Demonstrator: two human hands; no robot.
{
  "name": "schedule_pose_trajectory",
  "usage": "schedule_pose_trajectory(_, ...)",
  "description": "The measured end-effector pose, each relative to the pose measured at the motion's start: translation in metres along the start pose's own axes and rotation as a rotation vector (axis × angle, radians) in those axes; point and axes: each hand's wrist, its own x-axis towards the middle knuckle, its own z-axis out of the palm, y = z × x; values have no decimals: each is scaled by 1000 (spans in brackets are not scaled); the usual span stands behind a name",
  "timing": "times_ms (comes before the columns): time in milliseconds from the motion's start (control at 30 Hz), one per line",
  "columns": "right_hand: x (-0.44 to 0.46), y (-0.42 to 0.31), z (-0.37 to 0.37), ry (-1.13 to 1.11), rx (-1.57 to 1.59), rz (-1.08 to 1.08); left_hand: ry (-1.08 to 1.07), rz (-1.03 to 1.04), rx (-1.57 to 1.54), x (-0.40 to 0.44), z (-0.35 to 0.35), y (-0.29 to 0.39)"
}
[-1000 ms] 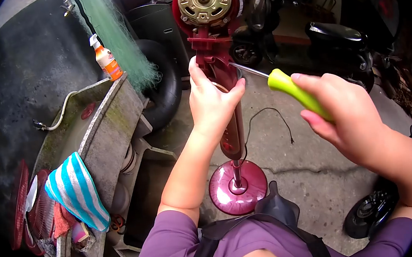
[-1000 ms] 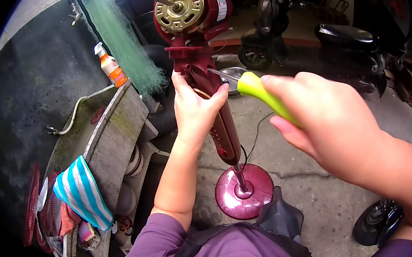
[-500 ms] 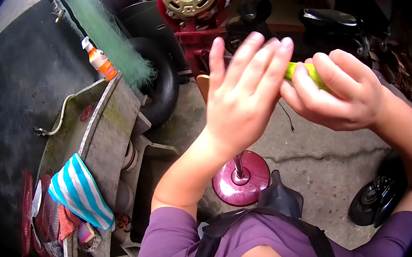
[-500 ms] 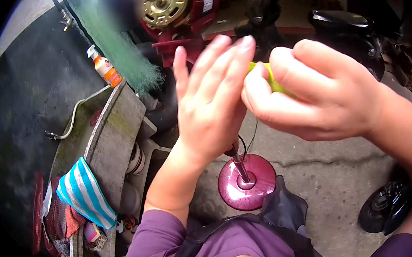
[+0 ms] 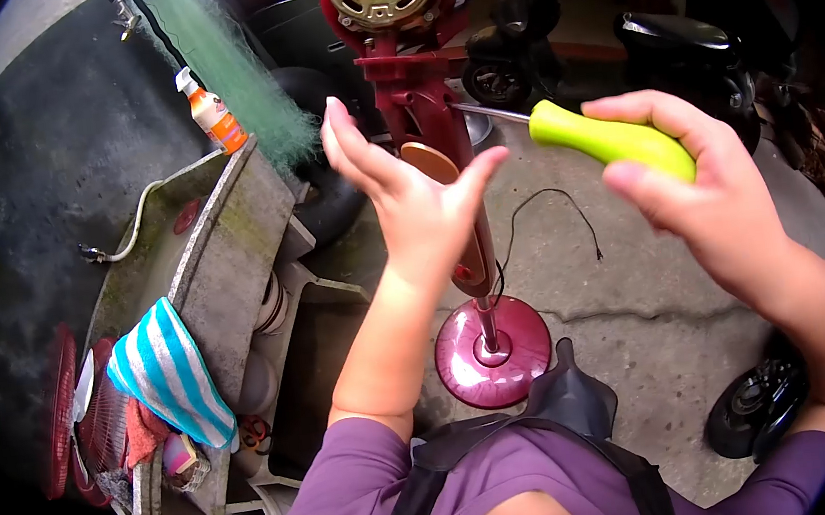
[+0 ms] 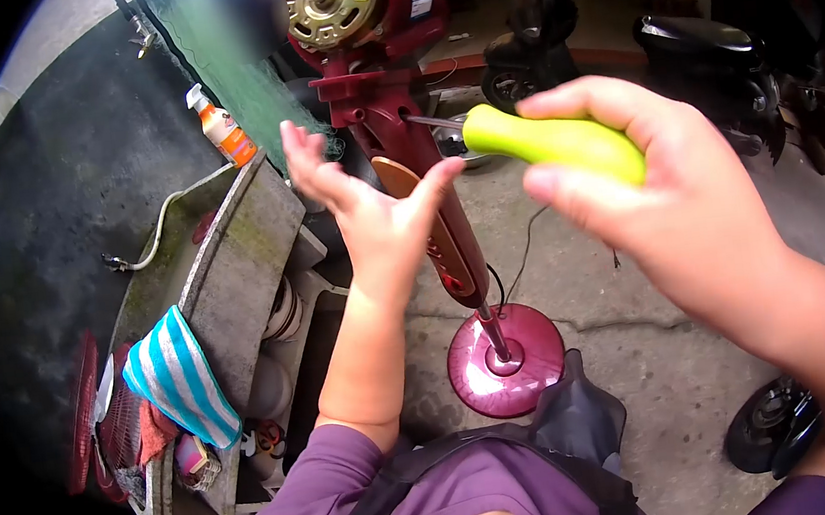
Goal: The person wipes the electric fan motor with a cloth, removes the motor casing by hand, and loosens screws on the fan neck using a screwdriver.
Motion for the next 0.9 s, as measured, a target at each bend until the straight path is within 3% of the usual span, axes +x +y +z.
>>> schedule_pose_trajectory(33, 14, 4, -7, 53, -550, -617, -156, -146, -76, 2, -2, -4)
schedule_pose_trajectory(67, 13, 8, -11, 99, -942, -992, -313, -296, -150, 2, -2, -6)
schedule_pose_trajectory(100, 13, 11, -12, 76, -1181, -1254, -239, -203, -60, -5, 5, -14)
schedule_pose_trajectory(167, 23, 14, -14, 71, -1304, -1522, -241, -224, -100, -3, 7, -12)
schedule_pose_trajectory(267, 24, 15, -23, 95, -1374, -1540, -243, -264, -255, -2, 10, -22)
schedule_pose_trajectory(400, 16, 25, -23, 47, -1227, -1280, -264, -313, -339, -3, 7, -18)
schedule_pose_trajectory(467, 10, 43, -17, 199, -589, -814, -272, -352, -398, -4, 8, -19)
schedule_pose_trajectory(533, 8, 54, -25, 105, -370, -570, -280, -373, -441, -5, 8, -18)
schedule_pose_trajectory(767, -4, 74, -54, 169, -244, -460, -337, -384, -505, -4, 3, -22)
schedule_pose_trajectory(900, 7, 91, -59, 144, -256, -598, -321, -414, -513, -7, 7, -18)
